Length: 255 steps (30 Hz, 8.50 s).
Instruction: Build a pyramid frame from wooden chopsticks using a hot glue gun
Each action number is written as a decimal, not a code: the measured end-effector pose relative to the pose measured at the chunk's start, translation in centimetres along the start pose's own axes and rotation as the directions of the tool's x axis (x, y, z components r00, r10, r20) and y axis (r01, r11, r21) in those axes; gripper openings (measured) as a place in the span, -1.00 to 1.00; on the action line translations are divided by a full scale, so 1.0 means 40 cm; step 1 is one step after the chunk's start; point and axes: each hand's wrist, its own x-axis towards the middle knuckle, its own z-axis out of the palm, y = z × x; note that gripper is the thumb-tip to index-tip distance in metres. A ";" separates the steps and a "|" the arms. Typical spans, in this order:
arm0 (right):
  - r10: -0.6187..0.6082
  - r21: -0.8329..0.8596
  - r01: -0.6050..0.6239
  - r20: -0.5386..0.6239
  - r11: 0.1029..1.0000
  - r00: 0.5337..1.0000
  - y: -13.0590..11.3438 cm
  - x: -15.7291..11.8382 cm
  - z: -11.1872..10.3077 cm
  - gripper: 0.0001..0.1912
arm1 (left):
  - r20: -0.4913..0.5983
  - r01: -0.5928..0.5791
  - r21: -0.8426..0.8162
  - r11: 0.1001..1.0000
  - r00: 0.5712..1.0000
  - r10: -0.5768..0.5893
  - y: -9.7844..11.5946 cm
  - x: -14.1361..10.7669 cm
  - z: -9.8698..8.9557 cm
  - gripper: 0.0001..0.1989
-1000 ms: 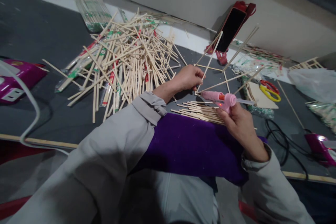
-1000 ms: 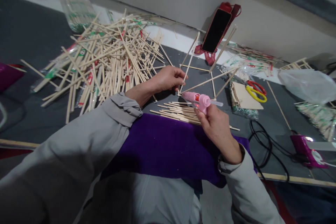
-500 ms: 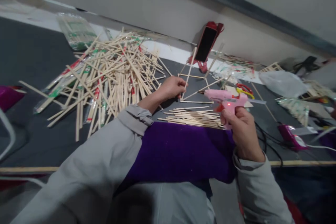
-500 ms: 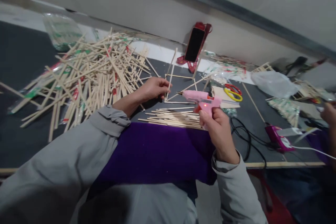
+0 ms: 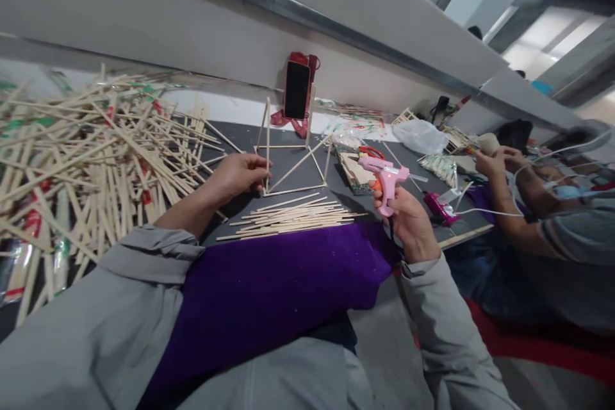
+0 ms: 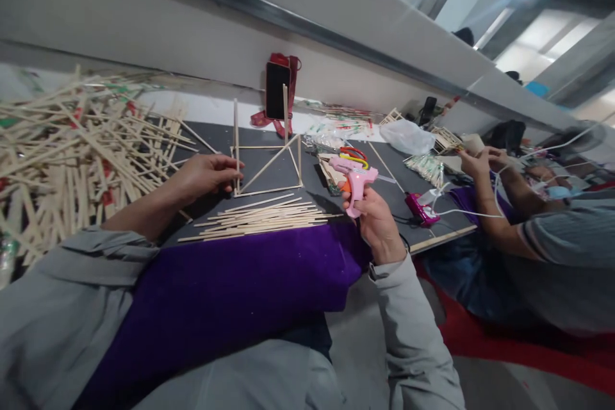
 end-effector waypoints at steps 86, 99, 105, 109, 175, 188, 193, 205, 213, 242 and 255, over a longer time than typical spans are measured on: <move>0.128 -0.495 -0.042 0.142 0.868 0.982 0.197 0.225 0.412 -0.98 | 0.066 -0.101 0.505 0.857 0.995 0.078 -0.068 -0.054 -0.009 -0.66; 0.144 -0.568 -0.029 0.159 0.822 0.977 0.192 0.227 0.415 -0.97 | 0.020 -0.102 0.514 0.852 0.994 0.108 -0.081 -0.045 -0.005 -0.71; 0.145 -0.568 -0.031 0.157 0.822 0.977 0.192 0.228 0.417 -0.95 | -0.004 -0.055 0.499 0.865 0.998 0.066 -0.079 -0.045 0.000 -0.69; 0.156 -0.570 -0.046 0.146 0.820 0.977 0.192 0.225 0.420 -0.94 | -0.014 -0.046 0.489 0.871 0.998 0.061 -0.077 -0.046 0.001 -0.69; 0.137 -0.574 -0.012 0.175 0.819 0.975 0.204 0.234 0.413 -0.92 | -0.020 -0.057 0.494 0.868 0.997 0.077 -0.073 -0.051 0.003 -0.71; 0.126 -0.585 -0.002 0.171 0.811 0.977 0.205 0.233 0.411 -0.94 | -0.010 -0.061 0.471 0.880 0.997 0.074 -0.080 -0.049 0.000 -0.70; 0.120 -0.580 0.007 0.179 0.815 0.976 0.211 0.236 0.410 -0.95 | 0.049 -0.029 0.373 0.927 0.999 0.012 -0.071 -0.052 -0.009 -0.66; 0.116 -0.537 0.017 0.212 0.843 0.970 0.218 0.232 0.395 -0.91 | 0.031 -0.003 0.264 0.965 1.000 -0.005 -0.079 -0.047 -0.008 -0.77; 0.135 -0.554 -0.025 0.159 0.832 0.978 0.197 0.214 0.403 -0.90 | -0.004 -0.029 0.366 0.930 0.999 0.033 -0.079 -0.051 -0.004 -0.78; -0.140 -0.702 0.324 0.309 0.634 0.941 0.027 0.117 0.333 -0.89 | -0.103 -0.123 0.431 0.894 0.978 0.184 -0.050 -0.061 -0.014 -0.86; -0.763 -0.304 0.700 -0.229 0.646 0.605 -0.148 0.043 0.210 -0.89 | -0.077 -0.357 0.263 0.896 0.918 0.389 0.060 -0.158 -0.018 -0.88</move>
